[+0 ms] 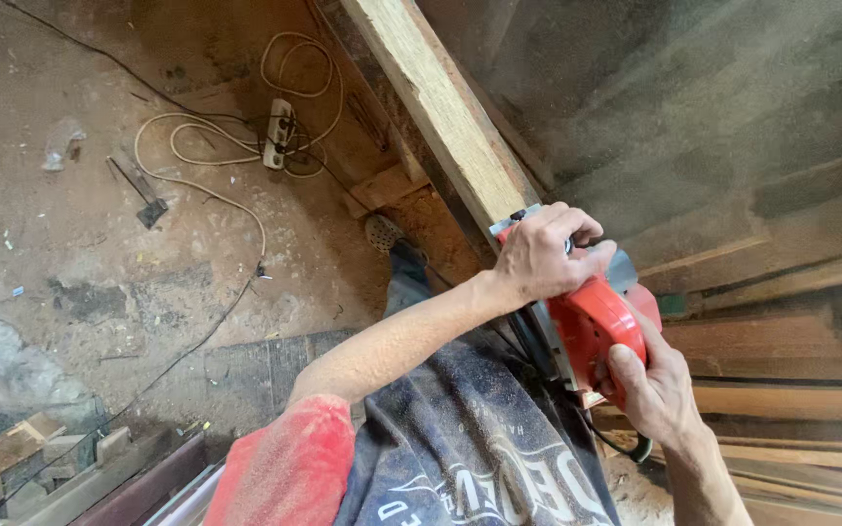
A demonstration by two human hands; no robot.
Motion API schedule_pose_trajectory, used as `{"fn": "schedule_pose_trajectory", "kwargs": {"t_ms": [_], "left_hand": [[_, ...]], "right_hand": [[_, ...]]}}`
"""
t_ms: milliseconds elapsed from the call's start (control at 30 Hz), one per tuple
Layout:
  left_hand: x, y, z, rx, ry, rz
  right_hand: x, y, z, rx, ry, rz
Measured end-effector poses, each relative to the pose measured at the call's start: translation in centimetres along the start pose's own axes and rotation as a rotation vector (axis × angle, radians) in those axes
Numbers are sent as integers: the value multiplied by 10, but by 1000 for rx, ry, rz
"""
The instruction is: The person uses a circular saw to cut a long wooden plank, then moves the cut piece aside. They pick up another plank and use an electric planer to smooth its surface, generating sawdust. The person flips the plank and continues planing the opposite side.
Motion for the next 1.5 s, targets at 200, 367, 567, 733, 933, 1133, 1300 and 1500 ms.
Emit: {"fn": "schedule_pose_trajectory", "kwargs": {"t_ms": [200,367,567,733,933,1133,1300,1500], "left_hand": [[14,36,-11,285,-95,36],[30,46,-21,378,-101,15],[106,36,-57,-336,-357,-159],[215,-21,-60,-618,-402,-626],[249,-103,-4,-141,7,-262],[214,-129,-10,228,411,-300],[186,-113,-53,-176,506,-395],[170,-73,-58,309,303,-945]], "right_hand": [[2,16,4,-1,32,-40],[12,34,10,-18,-32,-39],[40,81,27,-30,-22,-79],[68,136,53,-29,57,7],[93,215,78,-12,-227,-567],[105,289,109,-49,-262,-625],[122,326,125,-75,-194,-629],[154,376,153,-54,-140,-576]]}}
Point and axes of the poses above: each hand's wrist, its own y-axis towards the middle knuckle, its own z-axis out of the palm, x = y × z, the point moved 2 cm from there along y, towards the middle knuckle, and after that the axes turned 15 degrees about -z, right-handed, at the moved point
